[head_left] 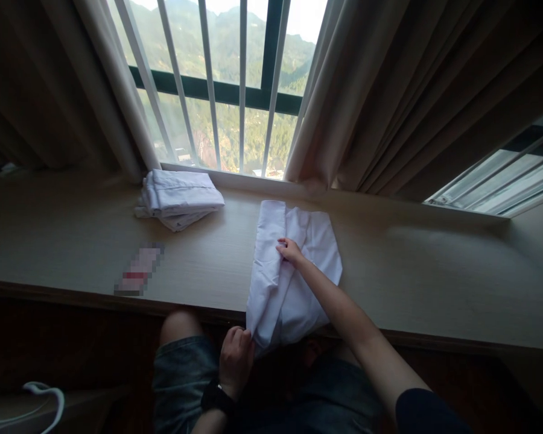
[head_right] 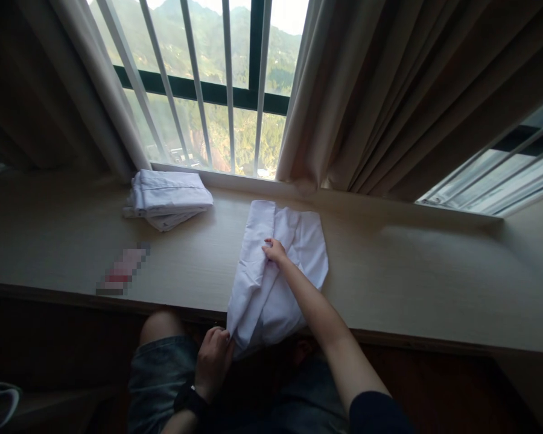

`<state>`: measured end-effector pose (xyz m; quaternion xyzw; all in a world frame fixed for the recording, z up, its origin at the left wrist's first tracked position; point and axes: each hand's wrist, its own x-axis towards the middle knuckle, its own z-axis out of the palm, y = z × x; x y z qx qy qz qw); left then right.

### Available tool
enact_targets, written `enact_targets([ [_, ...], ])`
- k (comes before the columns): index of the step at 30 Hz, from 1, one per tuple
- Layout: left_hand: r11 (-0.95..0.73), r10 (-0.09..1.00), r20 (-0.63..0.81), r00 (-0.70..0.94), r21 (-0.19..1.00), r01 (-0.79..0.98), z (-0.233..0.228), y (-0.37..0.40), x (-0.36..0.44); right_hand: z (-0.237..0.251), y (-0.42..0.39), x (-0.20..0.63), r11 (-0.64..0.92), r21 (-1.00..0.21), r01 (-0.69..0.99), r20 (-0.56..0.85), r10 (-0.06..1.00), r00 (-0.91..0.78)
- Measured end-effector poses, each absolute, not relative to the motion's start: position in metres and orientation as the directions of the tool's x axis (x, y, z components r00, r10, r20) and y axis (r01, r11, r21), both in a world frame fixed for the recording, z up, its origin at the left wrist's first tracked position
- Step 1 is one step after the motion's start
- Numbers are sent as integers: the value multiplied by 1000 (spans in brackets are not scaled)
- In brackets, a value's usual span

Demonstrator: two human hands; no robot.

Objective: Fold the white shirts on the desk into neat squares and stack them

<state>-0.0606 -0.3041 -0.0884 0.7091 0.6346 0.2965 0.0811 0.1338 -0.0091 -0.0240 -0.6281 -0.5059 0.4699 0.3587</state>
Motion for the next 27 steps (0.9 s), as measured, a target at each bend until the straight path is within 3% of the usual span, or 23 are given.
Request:
enact_targets([
  [3,-18,983,142,-116,705,709,-95,-303,-58,-31,-42,131,-235,-925,299,-219,972,87],
  [5,113,991,-44,-124,772,626,-98,-299,-59,-40,-69,127,-254,-918,305,-244,967,73],
  [8,232,963,-265,-38,758,610,-97,-294,-62,-53,-103,120,-164,-912,376,-205,976,-72],
  [11,308,923,-380,-64,629,714,-93,-295,-62,-60,-117,116,-45,-893,448,-120,983,-140],
  [13,326,906,-408,-116,495,806,-92,-301,-60,-61,-118,115,-46,-881,472,-107,989,-103],
  [16,268,940,-304,-154,380,886,-94,-311,-55,-58,-120,114,-33,-871,491,-72,996,-60],
  [19,214,971,-198,-135,458,863,-101,-317,-53,-53,-125,112,26,-850,527,-18,997,-78],
  [23,213,945,-328,-16,576,789,-109,-317,-52,-45,-135,109,118,-799,589,61,991,-116],
  [27,264,942,-323,-91,549,793,-107,-316,-51,-45,-151,100,225,-607,762,260,963,-77],
])
